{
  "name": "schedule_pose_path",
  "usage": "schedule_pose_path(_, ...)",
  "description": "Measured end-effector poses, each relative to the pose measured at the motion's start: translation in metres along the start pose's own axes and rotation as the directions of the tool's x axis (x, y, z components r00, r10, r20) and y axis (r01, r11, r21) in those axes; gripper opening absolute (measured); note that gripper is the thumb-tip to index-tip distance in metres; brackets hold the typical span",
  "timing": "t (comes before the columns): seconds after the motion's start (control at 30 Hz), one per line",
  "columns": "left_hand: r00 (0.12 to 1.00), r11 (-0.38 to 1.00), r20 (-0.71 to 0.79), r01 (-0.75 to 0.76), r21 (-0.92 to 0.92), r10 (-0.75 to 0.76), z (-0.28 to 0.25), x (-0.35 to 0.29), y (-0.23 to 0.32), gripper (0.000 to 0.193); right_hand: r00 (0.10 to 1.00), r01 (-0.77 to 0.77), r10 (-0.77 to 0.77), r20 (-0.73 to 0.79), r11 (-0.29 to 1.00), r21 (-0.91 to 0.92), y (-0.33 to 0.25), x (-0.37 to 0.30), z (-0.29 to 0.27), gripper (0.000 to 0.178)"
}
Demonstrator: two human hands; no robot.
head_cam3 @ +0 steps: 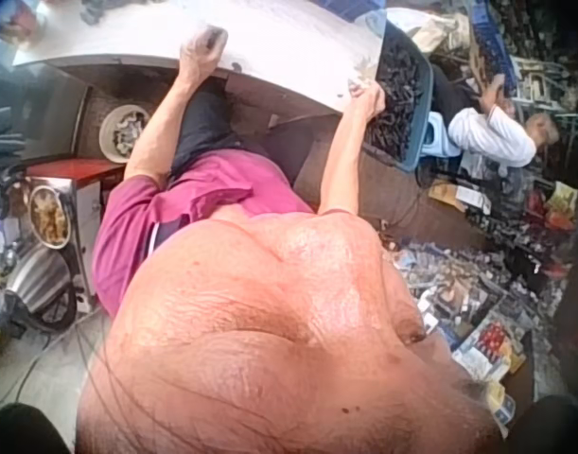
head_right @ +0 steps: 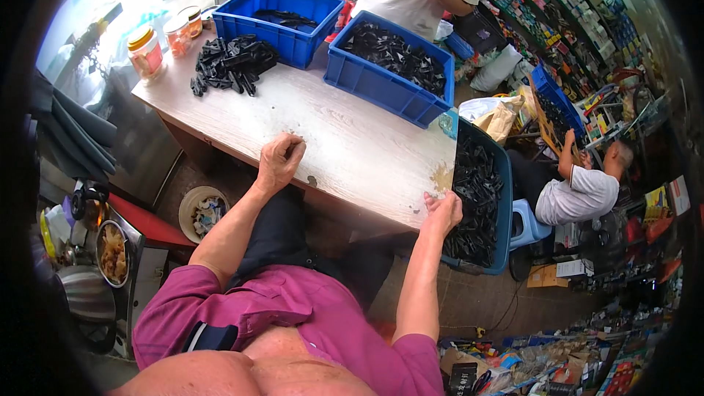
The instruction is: The person assembles small black plastic components by hand, fitting and snapping clips and pieces together, and takes additional parts from blue storage bins onto the table.
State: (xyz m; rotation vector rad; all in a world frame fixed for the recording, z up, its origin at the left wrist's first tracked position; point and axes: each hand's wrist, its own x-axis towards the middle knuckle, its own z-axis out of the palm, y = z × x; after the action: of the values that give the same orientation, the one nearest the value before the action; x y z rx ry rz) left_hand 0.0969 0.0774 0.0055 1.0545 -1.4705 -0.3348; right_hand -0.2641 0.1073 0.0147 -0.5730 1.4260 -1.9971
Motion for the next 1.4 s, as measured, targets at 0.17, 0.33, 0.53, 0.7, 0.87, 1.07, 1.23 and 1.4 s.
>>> schedule_pose_path(0.17, 0.999, 0.999, 0.025, 0.02, 0.031, -0.021, -0.0016, -0.0006, 0.0066, 0.004, 1.0, 0.001, -0.001, -0.006, 1.0, 0.001, -0.0015, -0.0023, 0.0024, 0.016)
schedule_pose_path(0.33, 1.0, 0.999, 0.023, 0.002, 0.036, -0.003, -0.0004, -0.0004, 0.0052, 0.005, 1.0, -0.008, 0.007, -0.016, 1.0, -0.014, -0.0025, -0.0018, 0.0019, 0.017)
schedule_pose_path(0.53, 0.999, 0.998, 0.034, -0.019, 0.064, 0.017, -0.0009, 0.0001, 0.0081, 0.004, 1.0, -0.01, 0.009, -0.018, 1.0, -0.017, -0.0013, -0.002, 0.0011, 0.018)
schedule_pose_path(0.7, 0.999, 0.998, 0.038, -0.001, 0.069, -0.002, -0.0015, -0.0024, 0.0078, 0.005, 1.0, 0.004, -0.005, -0.012, 1.0, -0.024, -0.0023, -0.0038, 0.0033, 0.018)
schedule_pose_path(0.87, 0.999, 0.998, 0.037, -0.038, 0.055, 0.036, 0.0, -0.0034, 0.0083, 0.005, 1.0, 0.014, -0.014, -0.009, 1.0, -0.006, -0.0004, -0.0012, 0.0009, 0.019)
schedule_pose_path(1.07, 0.997, 0.995, 0.049, -0.059, 0.081, 0.055, 0.0, -0.0047, 0.0078, 0.005, 1.0, 0.018, -0.018, -0.012, 1.0, -0.002, -0.0009, -0.0024, 0.0032, 0.018)
schedule_pose_path(1.23, 0.997, 0.994, 0.049, -0.062, 0.086, 0.058, 0.0007, -0.0055, 0.0093, 0.005, 0.999, 0.04, -0.04, -0.002, 0.999, -0.01, 0.0004, -0.0021, 0.0024, 0.019)
schedule_pose_path(1.4, 0.996, 0.991, 0.037, -0.088, 0.104, 0.084, 0.0011, -0.0073, 0.0081, 0.005, 0.999, 0.032, -0.033, -0.02, 0.999, -0.019, -0.0006, -0.0031, 0.003, 0.018)
